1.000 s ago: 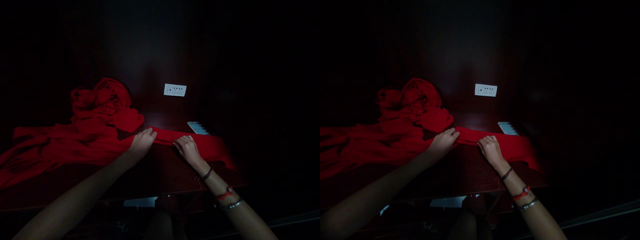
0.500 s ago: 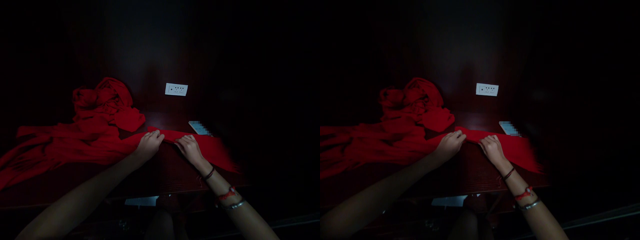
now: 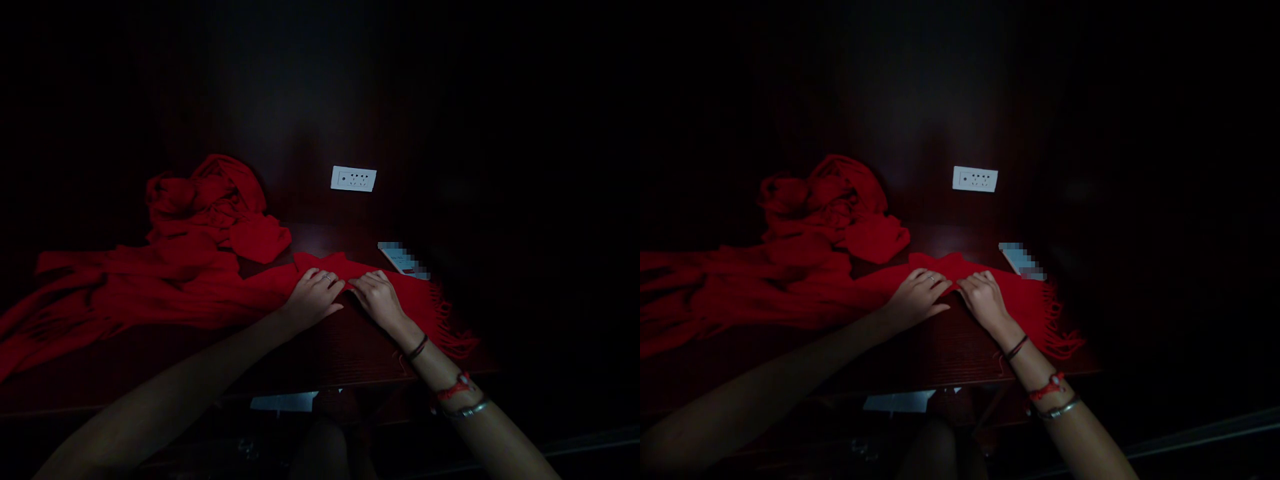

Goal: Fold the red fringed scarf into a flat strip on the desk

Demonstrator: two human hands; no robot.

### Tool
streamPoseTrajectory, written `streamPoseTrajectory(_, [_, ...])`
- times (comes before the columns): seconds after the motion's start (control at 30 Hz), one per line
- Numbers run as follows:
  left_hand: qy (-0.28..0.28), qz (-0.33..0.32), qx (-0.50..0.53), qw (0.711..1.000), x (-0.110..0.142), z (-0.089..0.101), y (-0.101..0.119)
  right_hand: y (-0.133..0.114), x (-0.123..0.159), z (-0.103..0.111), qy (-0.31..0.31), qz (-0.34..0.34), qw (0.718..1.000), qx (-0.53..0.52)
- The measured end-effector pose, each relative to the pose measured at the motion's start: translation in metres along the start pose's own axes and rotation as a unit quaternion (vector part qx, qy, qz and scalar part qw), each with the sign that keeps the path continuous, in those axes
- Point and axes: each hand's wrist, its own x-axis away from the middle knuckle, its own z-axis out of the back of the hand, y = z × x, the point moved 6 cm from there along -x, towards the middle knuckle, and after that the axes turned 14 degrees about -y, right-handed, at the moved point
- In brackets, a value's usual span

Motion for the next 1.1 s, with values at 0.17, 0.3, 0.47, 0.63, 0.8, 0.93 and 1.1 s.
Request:
streamPoseTrajectory(0.17, [0.001, 0.045, -0.024, 0.999, -0.002, 0.0, -0.007, 0.003, 0.001, 0.0, 0.005, -0.004, 1.0, 0.006])
streamPoseTrajectory(0.3, [-0.014, 0.126, -0.047, 0.991, 0.004, 0.014, -0.03, 0.013, 0.004, 0.003, 0.017, -0.029, 0.999, 0.006])
streamPoseTrajectory(0.47, [-0.039, 0.252, -0.061, 0.965, 0.019, 0.025, -0.064, 0.021, 0.005, 0.002, -0.002, -0.071, 0.997, 0.025])
streamPoseTrajectory(0.63, [-0.008, 0.182, -0.062, 0.981, 0.011, 0.019, -0.047, 0.015, 0.002, -0.004, -0.03, -0.051, 0.998, 0.01])
streamPoseTrajectory(0.8, [-0.009, 0.028, -0.01, 1.0, 0.003, 0.003, -0.018, 0.016, 0.003, -0.004, -0.023, -0.047, 0.998, -0.022])
streamPoseTrajectory(0.93, [0.021, 0.014, 0.01, 1.0, 0.004, 0.001, -0.009, 0.018, 0.003, -0.005, -0.024, -0.051, 0.998, -0.034])
streamPoseTrajectory(1.1, [0.057, 0.027, -0.023, 0.998, -0.002, 0.004, 0.0, 0.015, 0.002, -0.004, -0.016, -0.039, 0.998, -0.038])
